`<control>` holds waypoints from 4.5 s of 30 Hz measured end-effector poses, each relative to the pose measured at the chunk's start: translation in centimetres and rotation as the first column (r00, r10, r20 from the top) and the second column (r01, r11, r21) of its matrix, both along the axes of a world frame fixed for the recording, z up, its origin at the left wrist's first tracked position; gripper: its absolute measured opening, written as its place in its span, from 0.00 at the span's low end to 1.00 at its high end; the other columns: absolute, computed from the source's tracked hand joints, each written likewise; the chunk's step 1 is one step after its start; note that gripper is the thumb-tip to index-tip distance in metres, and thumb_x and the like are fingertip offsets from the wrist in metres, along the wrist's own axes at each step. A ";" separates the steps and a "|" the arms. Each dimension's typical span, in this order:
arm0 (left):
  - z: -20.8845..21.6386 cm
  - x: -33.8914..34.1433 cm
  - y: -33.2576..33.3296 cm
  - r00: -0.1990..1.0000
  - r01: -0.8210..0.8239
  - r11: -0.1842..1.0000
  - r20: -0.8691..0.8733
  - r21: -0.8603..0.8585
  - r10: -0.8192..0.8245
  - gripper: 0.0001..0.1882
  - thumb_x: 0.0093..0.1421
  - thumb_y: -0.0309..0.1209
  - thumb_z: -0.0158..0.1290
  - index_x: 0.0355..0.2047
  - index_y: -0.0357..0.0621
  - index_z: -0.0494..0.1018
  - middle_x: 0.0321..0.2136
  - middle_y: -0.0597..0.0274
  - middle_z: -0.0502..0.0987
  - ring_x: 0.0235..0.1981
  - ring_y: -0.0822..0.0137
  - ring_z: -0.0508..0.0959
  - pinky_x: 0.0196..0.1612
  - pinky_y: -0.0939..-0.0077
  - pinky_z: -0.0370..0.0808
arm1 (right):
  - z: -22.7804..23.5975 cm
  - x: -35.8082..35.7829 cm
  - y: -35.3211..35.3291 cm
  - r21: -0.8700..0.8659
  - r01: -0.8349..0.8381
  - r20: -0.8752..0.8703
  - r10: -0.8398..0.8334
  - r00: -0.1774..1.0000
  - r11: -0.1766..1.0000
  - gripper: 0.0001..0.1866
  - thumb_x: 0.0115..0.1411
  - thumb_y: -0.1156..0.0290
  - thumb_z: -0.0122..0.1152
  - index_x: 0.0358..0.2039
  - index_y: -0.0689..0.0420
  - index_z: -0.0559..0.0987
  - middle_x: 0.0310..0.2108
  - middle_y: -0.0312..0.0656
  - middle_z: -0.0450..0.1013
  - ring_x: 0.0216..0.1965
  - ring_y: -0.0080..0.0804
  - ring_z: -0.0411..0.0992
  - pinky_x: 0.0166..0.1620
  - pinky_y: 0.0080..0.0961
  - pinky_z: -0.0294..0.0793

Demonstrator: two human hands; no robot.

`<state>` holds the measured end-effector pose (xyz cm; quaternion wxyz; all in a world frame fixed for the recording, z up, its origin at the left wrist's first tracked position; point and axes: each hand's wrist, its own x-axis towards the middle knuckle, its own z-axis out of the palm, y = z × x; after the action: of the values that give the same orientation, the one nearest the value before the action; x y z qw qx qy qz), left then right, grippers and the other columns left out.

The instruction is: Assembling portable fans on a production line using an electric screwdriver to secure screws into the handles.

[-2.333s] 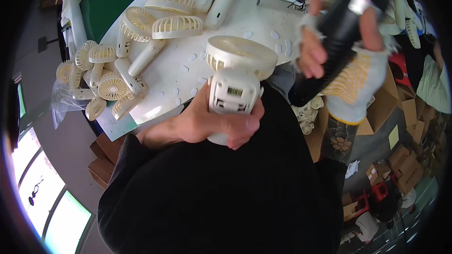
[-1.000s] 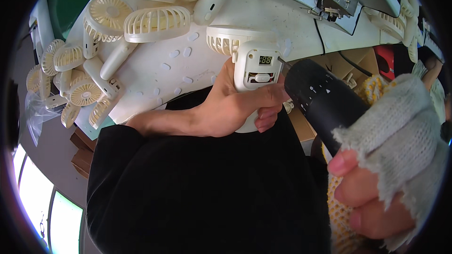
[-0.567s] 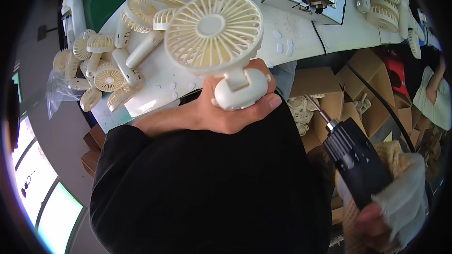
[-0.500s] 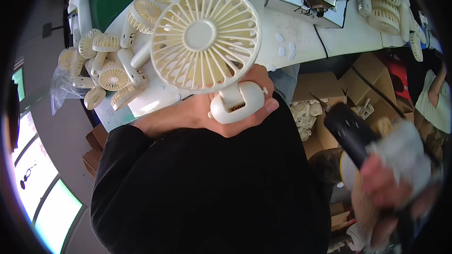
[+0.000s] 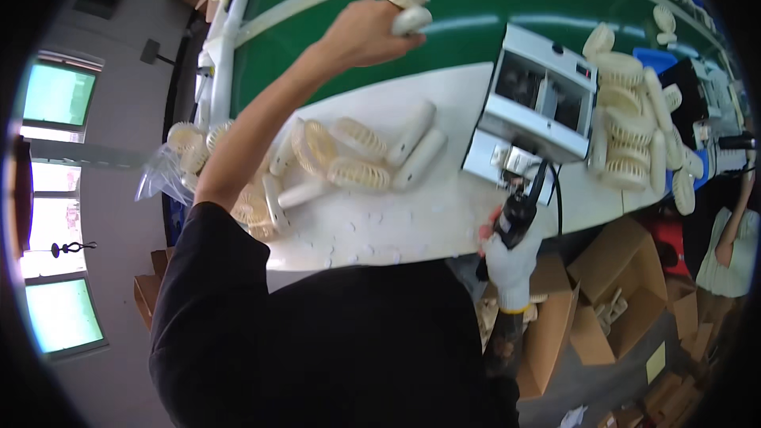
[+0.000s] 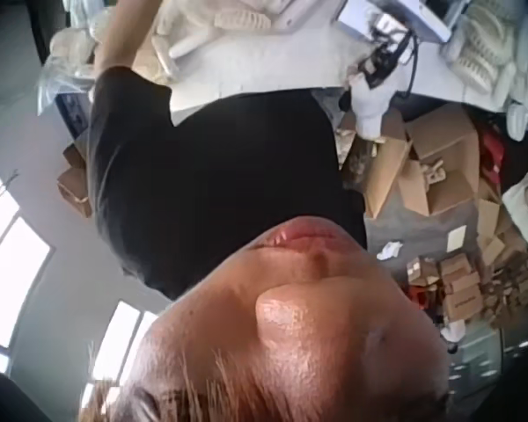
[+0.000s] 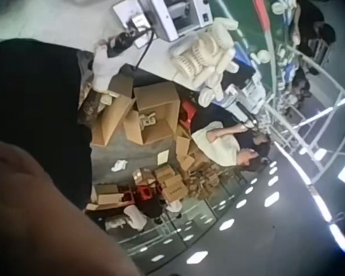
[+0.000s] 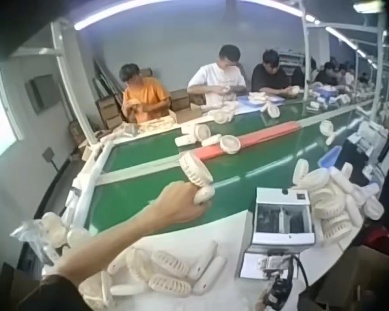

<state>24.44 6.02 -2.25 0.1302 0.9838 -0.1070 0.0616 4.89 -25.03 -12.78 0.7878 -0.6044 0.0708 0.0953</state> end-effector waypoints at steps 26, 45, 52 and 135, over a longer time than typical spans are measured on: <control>-5.3 27.4 13.4 0.980 -0.162 0.890 -0.035 0.427 0.195 0.21 0.53 0.36 0.55 0.47 0.39 0.75 0.48 0.48 0.76 0.52 0.51 0.76 0.53 0.55 0.74 | 1.6 0.3 -0.1 -0.269 0.027 -0.092 -0.054 0.994 0.963 0.13 0.42 0.80 0.64 0.31 0.62 0.75 0.23 0.37 0.73 0.22 0.23 0.72 0.28 0.21 0.73; 0.4 -24.5 -4.9 0.579 0.153 0.377 -0.226 -0.914 -0.784 0.13 0.50 0.26 0.58 0.37 0.38 0.73 0.20 0.58 0.76 0.20 0.62 0.77 0.26 0.66 0.73 | 11.0 -0.8 -0.2 0.189 -0.420 -0.171 0.451 0.876 0.888 0.19 0.45 0.77 0.65 0.39 0.66 0.72 0.20 0.41 0.70 0.15 0.28 0.66 0.21 0.25 0.67; -1.4 -26.5 -10.2 0.458 -0.855 -0.259 -0.420 -0.448 -0.783 0.14 0.61 0.29 0.57 0.44 0.39 0.68 0.36 0.53 0.78 0.38 0.60 0.80 0.42 0.62 0.78 | 14.3 2.8 -3.8 0.368 -0.268 0.406 0.106 0.908 0.890 0.14 0.60 0.68 0.49 0.46 0.54 0.64 0.25 0.37 0.62 0.25 0.29 0.63 0.37 0.31 0.60; -4.4 -23.0 -12.7 0.469 -0.870 -0.338 -0.388 -0.360 -0.794 0.12 0.56 0.23 0.56 0.18 0.41 0.66 0.13 0.64 0.66 0.13 0.70 0.68 0.19 0.72 0.67 | 22.1 5.3 -4.2 -0.298 -0.790 0.346 0.832 0.434 0.536 0.11 0.61 0.59 0.52 0.41 0.47 0.67 0.32 0.32 0.65 0.35 0.28 0.64 0.48 0.36 0.57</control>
<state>1.44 -6.64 -6.62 0.8864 0.1944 0.1585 -0.3892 10.14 -29.25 9.36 0.6093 -0.6028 -0.4071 0.3158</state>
